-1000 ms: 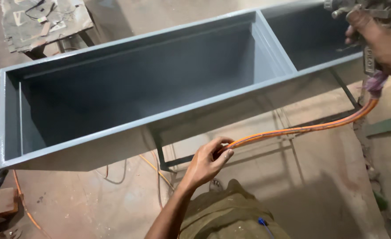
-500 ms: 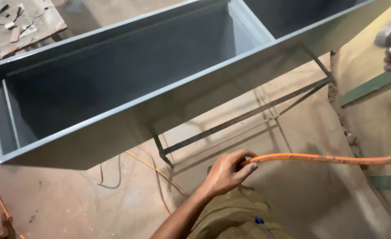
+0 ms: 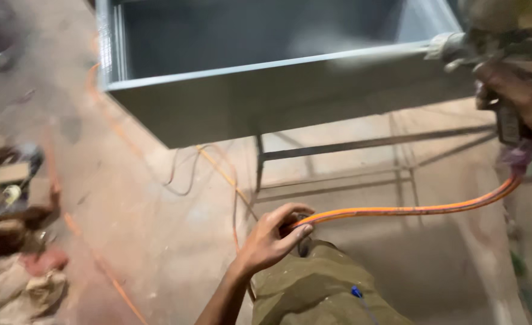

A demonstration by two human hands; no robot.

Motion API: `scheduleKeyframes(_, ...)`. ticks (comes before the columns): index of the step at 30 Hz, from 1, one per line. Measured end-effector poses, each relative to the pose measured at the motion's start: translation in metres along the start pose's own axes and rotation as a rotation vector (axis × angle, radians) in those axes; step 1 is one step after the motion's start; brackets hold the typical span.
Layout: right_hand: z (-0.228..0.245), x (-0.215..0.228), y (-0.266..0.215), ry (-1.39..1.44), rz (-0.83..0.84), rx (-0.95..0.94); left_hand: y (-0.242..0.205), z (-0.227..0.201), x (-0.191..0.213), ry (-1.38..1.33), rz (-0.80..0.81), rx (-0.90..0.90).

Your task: The person uses a handheld spray gun connected to an orange hose to apply a coat of light gray paint to a large metal cabinet. They move around the cabinet to cover the exterior sides and the interior compartments.

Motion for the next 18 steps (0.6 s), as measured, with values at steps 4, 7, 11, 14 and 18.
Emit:
scheduleKeyframes(4,0.134,-0.112,-0.03,-0.004,-0.009,0.27,-0.065,0.01,0.026,-0.069,-0.14,0.087)
scheduleKeyframes(7,0.219,-0.178,-0.041,-0.013,0.243,0.422,-0.109,0.009,0.038,-0.117,-0.266,0.094)
scheduleKeyframes(11,0.262,-0.23,-0.047,-0.045,0.317,0.491,-0.156,0.016,0.044,-0.207,-0.403,0.091)
scheduleKeyframes(14,0.268,-0.238,-0.032,-0.034,0.348,0.487,-0.167,0.016,0.044,-0.216,-0.466,0.111)
scheduleKeyframes(18,0.233,-0.211,-0.009,0.009,0.392,0.455,-0.136,0.018,0.028,-0.22,-0.39,0.115)
Point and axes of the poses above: each hand's wrist, its own y-axis towards the middle knuckle, its own x-axis out of the back of the hand, z = x × y, the point moved 6 cm from there along y, towards the middle knuckle, and after that the axes turned 7 degrees about -x, right-handed, at the moved point
